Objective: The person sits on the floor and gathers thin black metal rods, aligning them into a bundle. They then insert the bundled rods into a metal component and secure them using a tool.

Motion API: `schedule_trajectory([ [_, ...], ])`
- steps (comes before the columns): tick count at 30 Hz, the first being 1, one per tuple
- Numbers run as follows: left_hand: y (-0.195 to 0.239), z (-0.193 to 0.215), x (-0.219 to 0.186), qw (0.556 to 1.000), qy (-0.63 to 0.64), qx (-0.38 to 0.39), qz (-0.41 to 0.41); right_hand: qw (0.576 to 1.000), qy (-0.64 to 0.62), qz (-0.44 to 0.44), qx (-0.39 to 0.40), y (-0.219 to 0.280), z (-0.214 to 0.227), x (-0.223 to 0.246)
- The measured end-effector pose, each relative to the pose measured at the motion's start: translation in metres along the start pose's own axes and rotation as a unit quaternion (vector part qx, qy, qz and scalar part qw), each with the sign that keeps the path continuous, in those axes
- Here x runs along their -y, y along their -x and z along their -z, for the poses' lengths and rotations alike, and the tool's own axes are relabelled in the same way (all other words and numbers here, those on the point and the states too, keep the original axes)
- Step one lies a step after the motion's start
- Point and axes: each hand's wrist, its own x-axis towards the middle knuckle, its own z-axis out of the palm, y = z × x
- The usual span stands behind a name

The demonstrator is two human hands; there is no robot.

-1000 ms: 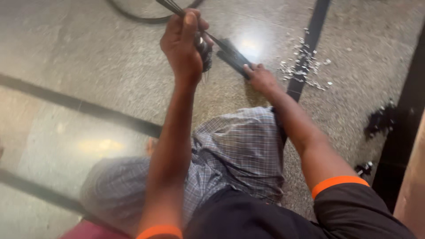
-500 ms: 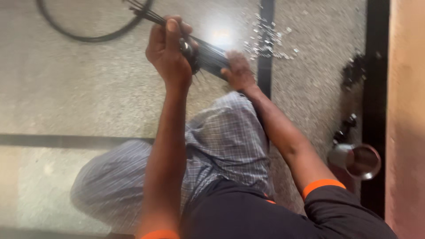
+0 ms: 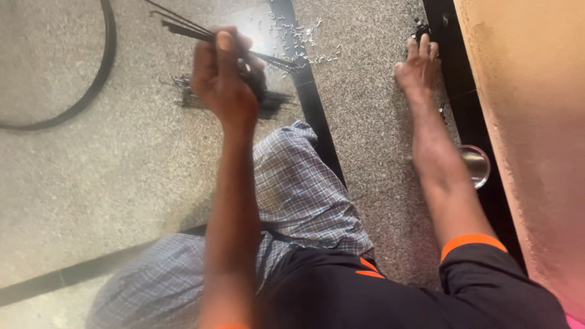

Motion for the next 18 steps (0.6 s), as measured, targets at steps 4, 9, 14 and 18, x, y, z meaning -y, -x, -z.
schedule_trajectory([
  [4, 0.005, -0.008, 0.006, 0.996, -0.084, 0.003, -0.017, 0.997, 0.028, -0.034, 0.058, -0.022, 0.005, -0.005],
  [9, 0.009, -0.014, 0.003, 0.997, -0.069, -0.001, 0.025, 0.988, 0.118, -0.069, 0.07, -0.031, 0.001, -0.014],
  [14, 0.015, -0.009, -0.011, 0.998, -0.021, 0.017, 0.056, 0.99, -0.001, -0.111, 0.082, -0.005, 0.004, -0.02],
  [18, 0.009, -0.008, -0.021, 0.998, 0.015, -0.016, 0.062, 0.977, -0.064, -0.172, 0.109, 0.03, -0.001, -0.018],
])
